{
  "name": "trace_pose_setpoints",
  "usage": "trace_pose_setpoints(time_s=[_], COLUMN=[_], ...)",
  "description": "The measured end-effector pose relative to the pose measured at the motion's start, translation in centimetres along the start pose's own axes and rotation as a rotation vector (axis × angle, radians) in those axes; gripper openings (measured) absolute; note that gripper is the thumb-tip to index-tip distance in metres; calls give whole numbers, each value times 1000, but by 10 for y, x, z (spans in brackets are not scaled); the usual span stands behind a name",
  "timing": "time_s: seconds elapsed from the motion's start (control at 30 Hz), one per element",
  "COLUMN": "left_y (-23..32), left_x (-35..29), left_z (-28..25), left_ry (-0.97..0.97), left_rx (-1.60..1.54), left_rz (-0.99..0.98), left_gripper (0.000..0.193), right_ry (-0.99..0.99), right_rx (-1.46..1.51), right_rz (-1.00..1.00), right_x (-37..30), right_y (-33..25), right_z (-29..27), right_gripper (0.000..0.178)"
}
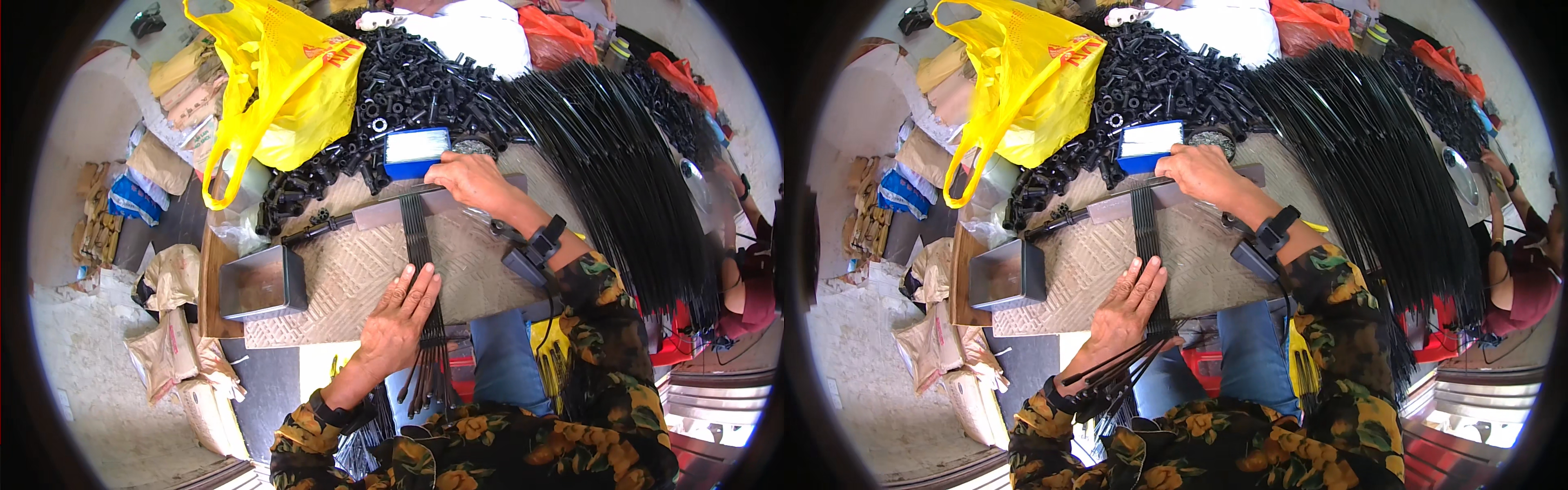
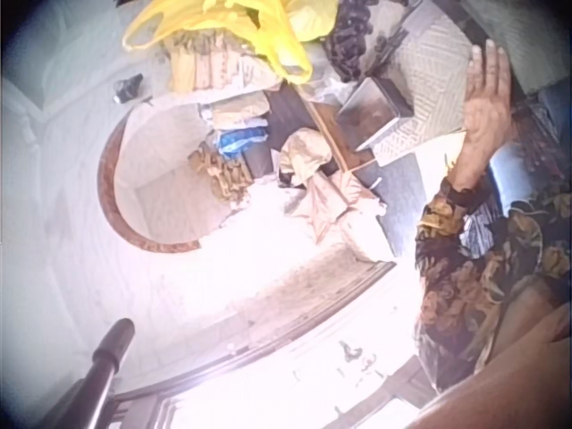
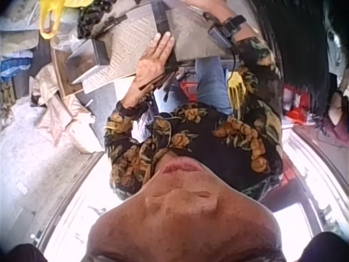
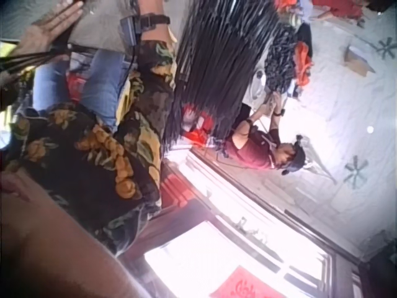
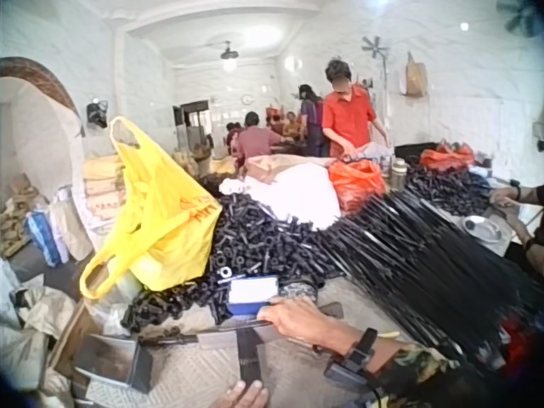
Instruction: The recorder is assembling umbrella frames by inserting ribs into the central hub and using pliers to secure the assembly.
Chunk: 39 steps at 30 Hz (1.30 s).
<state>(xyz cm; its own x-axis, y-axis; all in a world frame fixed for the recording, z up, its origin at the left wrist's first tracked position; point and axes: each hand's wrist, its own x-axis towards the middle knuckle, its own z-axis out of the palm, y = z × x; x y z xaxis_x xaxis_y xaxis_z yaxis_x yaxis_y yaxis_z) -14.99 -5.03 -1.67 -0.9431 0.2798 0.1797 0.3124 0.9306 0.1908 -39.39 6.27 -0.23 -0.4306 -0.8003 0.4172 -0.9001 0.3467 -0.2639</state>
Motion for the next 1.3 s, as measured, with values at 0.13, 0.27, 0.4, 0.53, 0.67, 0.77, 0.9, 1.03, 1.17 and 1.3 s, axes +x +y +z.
trace_pose_setpoints(time_s=[0.13,0.27,0.4,0.53,0.67,0.77,0.9,1.03,1.17,1.3], left_y=[5,2,0,0,-1,-1,0,2,-4,2], left_x=[6,1,-1,1,1,1,1,4,-3,11], left_z=[-2,-2,1,6,4,5,6,1,3,1], left_ry=[14,-30,-19,39,25,33,37,41,28,82], left_rx=[-37,-5,-31,-9,18,27,-28,-68,-26,-14], left_rz=[26,16,19,36,37,44,29,29,16,50], left_gripper=[82,88,93,96,89,89,96,73,69,71], right_ry=[-22,-36,-23,89,28,4,82,-42,-82,32], right_rx=[-38,18,70,142,16,2,154,-71,-120,-51], right_rz=[50,18,-25,-81,-107,-103,-129,-50,-75,23], right_x=[-4,2,8,9,10,11,12,2,15,19], right_y=[2,-5,-5,-3,-4,-6,-4,2,-5,-5], right_z=[-9,-4,4,5,5,3,8,-16,9,-19], right_gripper=[11,10,6,5,5,4,4,6,7,11])
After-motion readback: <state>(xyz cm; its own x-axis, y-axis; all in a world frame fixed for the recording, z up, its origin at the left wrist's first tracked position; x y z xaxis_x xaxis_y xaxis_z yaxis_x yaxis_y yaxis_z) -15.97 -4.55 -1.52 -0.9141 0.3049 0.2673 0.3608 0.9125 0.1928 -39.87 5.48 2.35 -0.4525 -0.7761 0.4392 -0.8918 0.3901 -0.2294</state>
